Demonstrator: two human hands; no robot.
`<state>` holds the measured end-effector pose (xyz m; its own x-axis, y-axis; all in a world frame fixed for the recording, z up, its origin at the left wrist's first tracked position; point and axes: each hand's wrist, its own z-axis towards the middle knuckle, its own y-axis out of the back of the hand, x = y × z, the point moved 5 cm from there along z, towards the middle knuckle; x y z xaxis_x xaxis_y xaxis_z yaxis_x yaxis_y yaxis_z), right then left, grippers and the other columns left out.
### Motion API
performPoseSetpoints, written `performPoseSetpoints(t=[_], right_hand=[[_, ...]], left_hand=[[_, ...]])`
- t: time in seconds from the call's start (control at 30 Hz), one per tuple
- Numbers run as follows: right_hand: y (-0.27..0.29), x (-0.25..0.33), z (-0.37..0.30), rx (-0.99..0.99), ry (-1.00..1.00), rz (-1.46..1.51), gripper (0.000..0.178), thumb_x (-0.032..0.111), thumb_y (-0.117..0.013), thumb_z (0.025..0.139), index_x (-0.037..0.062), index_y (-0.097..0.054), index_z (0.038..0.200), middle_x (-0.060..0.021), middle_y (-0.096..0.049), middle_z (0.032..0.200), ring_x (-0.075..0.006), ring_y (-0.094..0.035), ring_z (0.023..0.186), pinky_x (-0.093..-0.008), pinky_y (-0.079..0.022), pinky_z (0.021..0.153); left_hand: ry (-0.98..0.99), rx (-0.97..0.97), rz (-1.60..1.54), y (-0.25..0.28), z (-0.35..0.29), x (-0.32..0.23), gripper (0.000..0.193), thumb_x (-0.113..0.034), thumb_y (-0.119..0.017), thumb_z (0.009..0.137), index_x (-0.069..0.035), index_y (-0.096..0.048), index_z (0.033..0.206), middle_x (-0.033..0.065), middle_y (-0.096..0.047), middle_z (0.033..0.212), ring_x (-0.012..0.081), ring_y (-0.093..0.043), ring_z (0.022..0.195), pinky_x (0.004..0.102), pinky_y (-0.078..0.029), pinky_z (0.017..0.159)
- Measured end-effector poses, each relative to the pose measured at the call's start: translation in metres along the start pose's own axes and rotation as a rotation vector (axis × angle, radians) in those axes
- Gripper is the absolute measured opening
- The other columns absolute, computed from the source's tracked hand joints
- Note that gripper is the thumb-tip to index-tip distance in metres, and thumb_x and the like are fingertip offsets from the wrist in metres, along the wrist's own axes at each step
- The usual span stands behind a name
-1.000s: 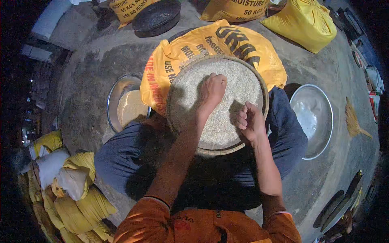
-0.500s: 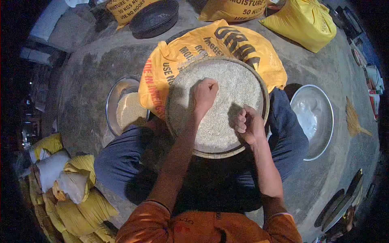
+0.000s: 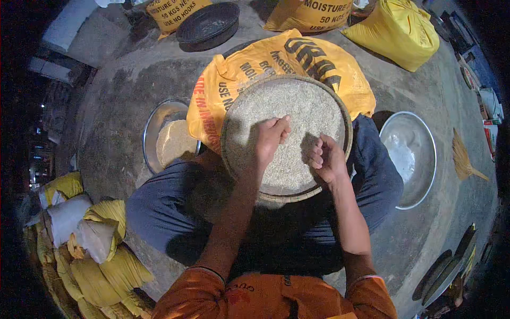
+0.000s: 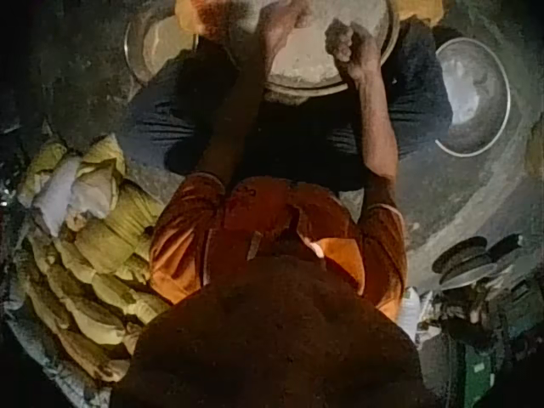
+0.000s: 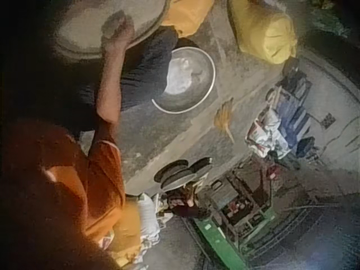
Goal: Sifting rice in a winnowing tray to remove small debris or broken grains.
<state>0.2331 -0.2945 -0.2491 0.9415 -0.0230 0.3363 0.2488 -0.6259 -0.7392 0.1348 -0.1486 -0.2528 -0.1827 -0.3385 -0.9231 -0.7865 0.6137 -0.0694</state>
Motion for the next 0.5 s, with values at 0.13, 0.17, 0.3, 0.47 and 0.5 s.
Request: performPoseSetpoints(t=[0.13, 0.17, 0.3, 0.47, 0.5], right_hand=[[-0.004, 0.002, -0.003, 0.008, 0.005, 0.024, 0.027, 0.025, -0.045, 0.095, 0.0107, -0.047, 0.072, -0.0005, -0.042, 0.058, -0.0115, -0.033, 0.041, -0.0254, -0.025, 0.037], [-0.005, 0.002, -0.003, 0.013, 0.002, 0.037, 0.027, 0.025, -0.046, 0.094, 0.0106, -0.048, 0.072, -0.0004, -0.042, 0.058, -0.0115, -0.033, 0.041, -0.0253, -0.025, 0.037], [-0.001, 0.003, -0.003, 0.009, -0.008, 0.055, 0.027, 0.025, -0.046, 0.094, 0.0104, -0.049, 0.071, -0.0004, -0.043, 0.057, -0.0116, -0.033, 0.041, -0.0255, -0.025, 0.037], [0.0, 0.001, 0.001, 0.047, -0.009, 0.034, 0.029, 0.024, -0.045, 0.095, 0.01, -0.049, 0.07, -0.001, -0.045, 0.056, -0.0116, -0.034, 0.041, -0.0258, -0.027, 0.038], [0.002, 0.001, 0.002, 0.041, -0.017, 0.057, 0.029, 0.024, -0.045, 0.095, 0.0099, -0.049, 0.069, -0.0012, -0.045, 0.056, -0.0117, -0.034, 0.041, -0.0259, -0.028, 0.038]], left_hand=[[0.018, 0.018, 0.008, -0.007, -0.019, -0.006, 0.031, -0.029, -0.056, 0.094, -0.006, -0.059, 0.075, -0.0016, -0.052, 0.067, 0.0061, -0.044, 0.058, 0.0217, -0.036, 0.052], [0.016, 0.021, 0.008, -0.009, -0.021, -0.006, 0.031, -0.029, -0.056, 0.094, -0.006, -0.059, 0.075, -0.0016, -0.052, 0.067, 0.0061, -0.044, 0.058, 0.0217, -0.036, 0.052], [0.013, 0.07, -0.057, -0.022, -0.033, -0.012, 0.03, -0.028, -0.054, 0.096, -0.005, -0.061, 0.078, -0.0008, -0.054, 0.069, 0.0064, -0.045, 0.059, 0.0216, -0.037, 0.054], [0.023, 0.142, -0.039, -0.041, -0.048, -0.02, 0.027, -0.024, -0.052, 0.097, -0.002, -0.064, 0.088, -0.0012, -0.056, 0.071, 0.0065, -0.046, 0.062, 0.0209, -0.038, 0.056], [0.017, 0.151, -0.043, -0.045, -0.051, -0.02, 0.026, -0.024, -0.052, 0.097, -0.001, -0.064, 0.092, -0.001, -0.057, 0.073, 0.0064, -0.046, 0.062, 0.0209, -0.038, 0.056]])
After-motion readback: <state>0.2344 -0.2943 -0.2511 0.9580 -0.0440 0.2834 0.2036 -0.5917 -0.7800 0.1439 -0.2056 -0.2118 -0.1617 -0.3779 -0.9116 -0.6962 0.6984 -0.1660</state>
